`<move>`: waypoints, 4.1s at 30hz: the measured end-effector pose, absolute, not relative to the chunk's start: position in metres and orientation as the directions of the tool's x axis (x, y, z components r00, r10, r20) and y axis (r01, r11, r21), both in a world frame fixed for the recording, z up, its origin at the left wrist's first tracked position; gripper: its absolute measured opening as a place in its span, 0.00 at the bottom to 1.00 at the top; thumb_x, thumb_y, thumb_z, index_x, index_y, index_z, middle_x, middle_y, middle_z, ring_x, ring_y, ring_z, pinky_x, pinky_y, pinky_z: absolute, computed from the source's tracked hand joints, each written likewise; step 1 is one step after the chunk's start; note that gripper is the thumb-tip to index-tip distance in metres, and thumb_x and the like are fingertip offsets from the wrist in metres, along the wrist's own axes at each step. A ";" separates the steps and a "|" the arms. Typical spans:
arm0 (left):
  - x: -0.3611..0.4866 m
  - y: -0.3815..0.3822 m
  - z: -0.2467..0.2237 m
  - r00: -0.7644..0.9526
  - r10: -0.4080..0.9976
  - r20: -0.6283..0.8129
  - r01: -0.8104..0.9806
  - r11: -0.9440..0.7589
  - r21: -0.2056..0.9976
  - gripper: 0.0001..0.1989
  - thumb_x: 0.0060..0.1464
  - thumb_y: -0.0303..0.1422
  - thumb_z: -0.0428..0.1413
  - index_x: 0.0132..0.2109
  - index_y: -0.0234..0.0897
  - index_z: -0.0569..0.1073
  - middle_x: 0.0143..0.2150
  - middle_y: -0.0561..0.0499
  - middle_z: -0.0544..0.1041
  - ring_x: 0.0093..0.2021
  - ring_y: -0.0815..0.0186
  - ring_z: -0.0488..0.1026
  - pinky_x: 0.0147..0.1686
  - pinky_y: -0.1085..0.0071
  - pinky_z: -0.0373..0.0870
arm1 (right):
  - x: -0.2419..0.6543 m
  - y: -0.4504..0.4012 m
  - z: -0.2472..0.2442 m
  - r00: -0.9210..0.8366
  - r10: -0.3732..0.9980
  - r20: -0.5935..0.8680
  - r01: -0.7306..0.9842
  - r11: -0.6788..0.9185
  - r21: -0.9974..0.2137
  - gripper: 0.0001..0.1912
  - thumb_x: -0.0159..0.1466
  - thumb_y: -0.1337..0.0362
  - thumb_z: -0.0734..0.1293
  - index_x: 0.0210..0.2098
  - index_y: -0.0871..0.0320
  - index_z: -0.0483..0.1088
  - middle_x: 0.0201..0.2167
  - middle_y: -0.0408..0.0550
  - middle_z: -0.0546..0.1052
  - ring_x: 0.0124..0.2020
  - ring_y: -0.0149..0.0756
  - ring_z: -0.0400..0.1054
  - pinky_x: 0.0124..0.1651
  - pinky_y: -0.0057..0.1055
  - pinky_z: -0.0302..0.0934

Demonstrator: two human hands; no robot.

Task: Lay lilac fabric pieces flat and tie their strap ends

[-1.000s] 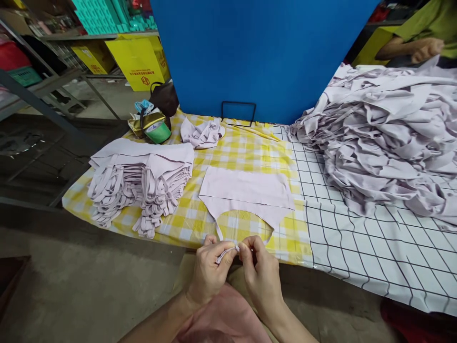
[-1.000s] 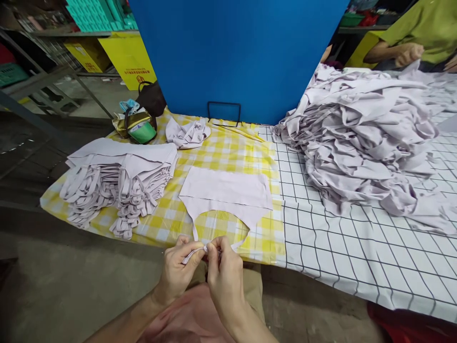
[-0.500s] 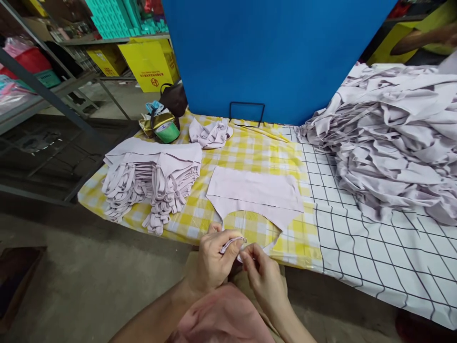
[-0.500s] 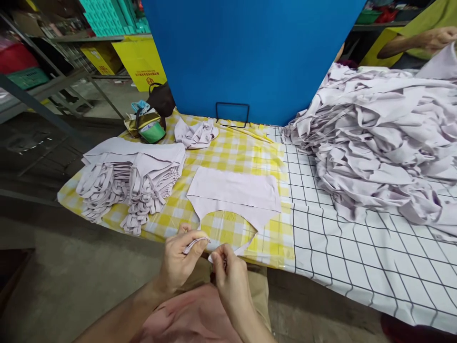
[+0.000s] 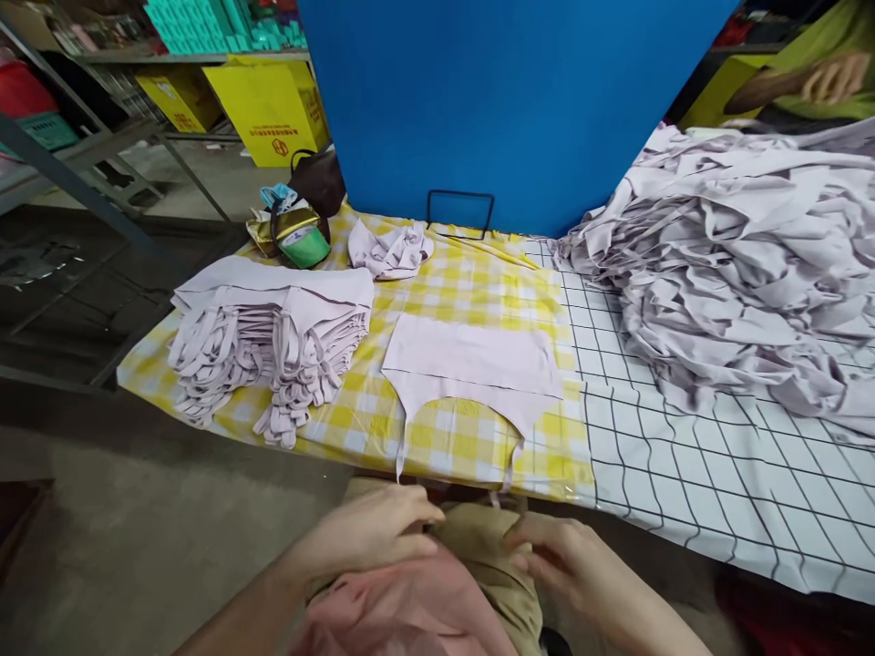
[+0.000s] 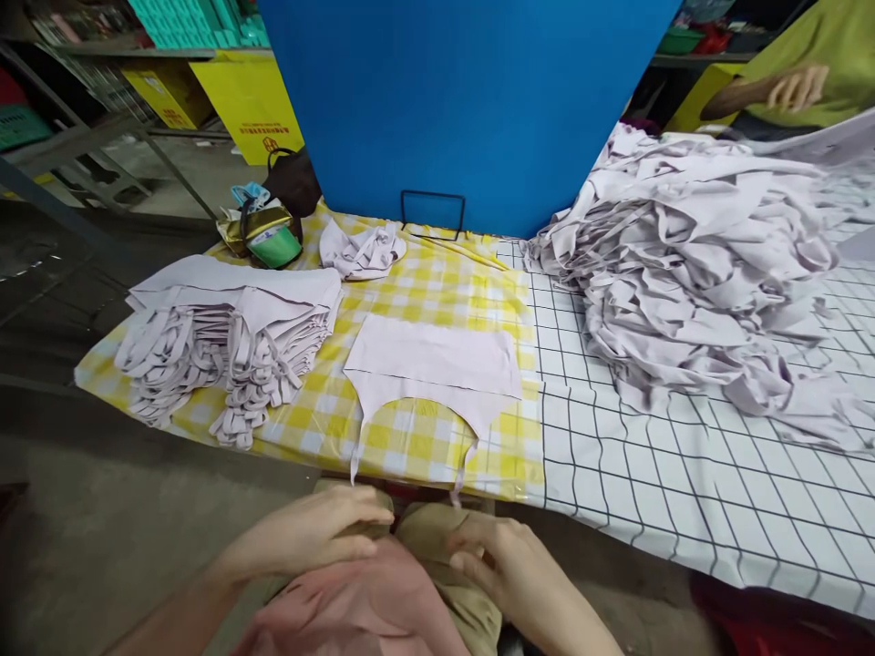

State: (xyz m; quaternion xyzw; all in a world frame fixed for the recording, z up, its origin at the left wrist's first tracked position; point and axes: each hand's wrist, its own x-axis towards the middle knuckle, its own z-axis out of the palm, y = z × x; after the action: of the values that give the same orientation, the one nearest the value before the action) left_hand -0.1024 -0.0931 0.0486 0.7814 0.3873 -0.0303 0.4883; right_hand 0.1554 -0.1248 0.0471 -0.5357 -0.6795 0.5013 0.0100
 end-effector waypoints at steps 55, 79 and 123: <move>0.003 -0.120 -0.018 0.958 0.159 -0.239 -0.182 0.980 -0.075 0.15 0.48 0.39 0.54 0.24 0.29 0.68 0.24 0.49 0.64 0.19 0.72 0.61 0.13 0.80 0.36 | 0.132 -0.130 0.003 -0.183 0.673 -0.717 -0.421 -0.712 -0.561 0.16 0.57 0.52 0.66 0.33 0.58 0.75 0.32 0.48 0.77 0.34 0.34 0.71 0.40 0.28 0.64; -0.004 -0.109 -0.029 0.687 0.356 -0.633 -0.461 0.887 -0.001 0.08 0.52 0.22 0.51 0.39 0.24 0.71 0.31 0.45 0.75 0.31 0.68 0.74 0.33 0.77 0.67 | 0.132 -0.132 0.011 0.159 0.837 -0.524 -0.205 -0.491 -0.846 0.19 0.52 0.49 0.68 0.29 0.59 0.73 0.21 0.44 0.72 0.25 0.34 0.65 0.31 0.30 0.61; 0.001 -0.134 -0.019 0.655 0.467 -0.594 -0.150 0.851 0.504 0.19 0.38 0.34 0.64 0.39 0.31 0.70 0.29 0.52 0.71 0.30 0.70 0.68 0.31 0.74 0.57 | 0.130 -0.141 -0.002 0.142 0.947 -0.288 0.518 -0.319 -0.793 0.15 0.55 0.51 0.61 0.23 0.56 0.65 0.15 0.44 0.68 0.17 0.34 0.60 0.23 0.28 0.54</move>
State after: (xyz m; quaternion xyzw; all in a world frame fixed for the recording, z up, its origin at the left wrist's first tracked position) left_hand 0.0010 -0.1339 -0.0191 0.2105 0.3769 0.1744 0.8850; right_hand 0.1305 -0.1413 -0.0022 -0.7068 -0.5183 0.4002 0.2677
